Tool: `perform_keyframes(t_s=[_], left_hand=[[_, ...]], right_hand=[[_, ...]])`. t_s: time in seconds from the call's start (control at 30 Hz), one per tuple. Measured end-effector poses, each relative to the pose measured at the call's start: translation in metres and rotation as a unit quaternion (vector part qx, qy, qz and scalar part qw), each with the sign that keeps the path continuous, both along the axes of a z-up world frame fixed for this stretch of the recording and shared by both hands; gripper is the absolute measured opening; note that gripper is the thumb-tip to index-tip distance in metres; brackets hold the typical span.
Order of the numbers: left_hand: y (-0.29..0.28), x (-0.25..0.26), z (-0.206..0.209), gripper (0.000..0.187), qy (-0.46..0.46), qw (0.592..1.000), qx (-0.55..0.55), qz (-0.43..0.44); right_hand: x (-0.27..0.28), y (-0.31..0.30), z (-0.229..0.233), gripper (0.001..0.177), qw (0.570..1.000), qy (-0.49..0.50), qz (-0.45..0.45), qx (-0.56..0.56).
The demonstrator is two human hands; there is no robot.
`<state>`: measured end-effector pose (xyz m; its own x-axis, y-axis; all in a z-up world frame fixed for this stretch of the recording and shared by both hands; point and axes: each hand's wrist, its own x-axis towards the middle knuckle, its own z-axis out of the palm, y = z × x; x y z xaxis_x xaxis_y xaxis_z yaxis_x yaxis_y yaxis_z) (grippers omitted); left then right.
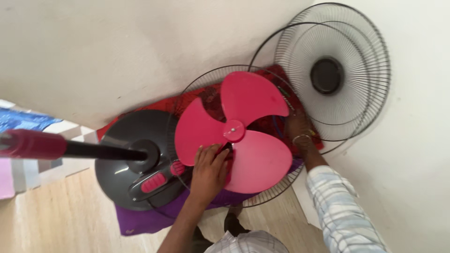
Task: The person assembles a pink standing fan by attaching the blades to the motor hub, securing them with a nut, and then fitting the front protective cage. The task is performed by hand without visible tools.
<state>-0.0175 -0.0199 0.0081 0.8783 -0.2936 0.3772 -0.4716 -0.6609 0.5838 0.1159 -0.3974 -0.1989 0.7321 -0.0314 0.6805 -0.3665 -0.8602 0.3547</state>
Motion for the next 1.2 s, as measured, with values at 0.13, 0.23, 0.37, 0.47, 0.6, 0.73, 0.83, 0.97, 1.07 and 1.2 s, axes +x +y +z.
perform_keyframes(t_s=[0.13, 0.23, 0.37, 0.47, 0.6, 0.73, 0.83, 0.97, 1.07, 1.2], left_hand=[[-0.004, -0.006, 0.008, 0.034, 0.000, 1.000, -0.006, -0.003], [-0.010, -0.012, 0.010, 0.032, 0.002, 1.000, -0.002, 0.001], [-0.011, -0.017, 0.011, 0.033, 0.002, 1.000, -0.001, 0.003], [-0.011, -0.018, 0.010, 0.034, 0.003, 1.000, 0.011, 0.010], [-0.009, -0.018, 0.005, 0.033, 0.011, 0.999, 0.021, 0.033], [-0.009, -0.015, 0.005, 0.033, 0.005, 0.999, 0.014, 0.045], [-0.014, -0.013, 0.005, 0.031, -0.001, 0.998, 0.012, 0.060], [-0.017, -0.007, 0.007, 0.029, 0.001, 0.997, 0.010, 0.071], [-0.018, -0.003, 0.009, 0.027, 0.009, 0.997, 0.010, 0.071], [-0.019, -0.002, 0.009, 0.027, -0.002, 0.997, 0.010, 0.073]], right_hand=[[0.008, 0.020, -0.004, 0.027, 0.993, -0.080, -0.092, -0.005], [0.012, 0.024, -0.007, 0.054, 0.965, -0.159, -0.208, -0.014], [0.004, -0.006, -0.004, 0.018, 0.959, 0.223, 0.086, 0.153], [0.008, -0.017, -0.004, 0.016, 0.959, 0.157, 0.177, 0.158], [0.010, -0.028, -0.002, 0.017, 0.952, 0.145, 0.194, 0.189], [0.013, -0.038, 0.011, 0.021, 0.903, 0.313, 0.105, 0.276], [0.016, -0.043, 0.018, 0.026, 0.871, 0.388, 0.082, 0.288], [0.020, -0.035, 0.021, 0.033, 0.844, 0.444, 0.073, 0.291], [0.024, -0.029, 0.025, 0.039, 0.826, 0.477, 0.062, 0.293], [0.014, -0.024, 0.037, 0.047, 0.799, 0.527, 0.039, 0.286]])
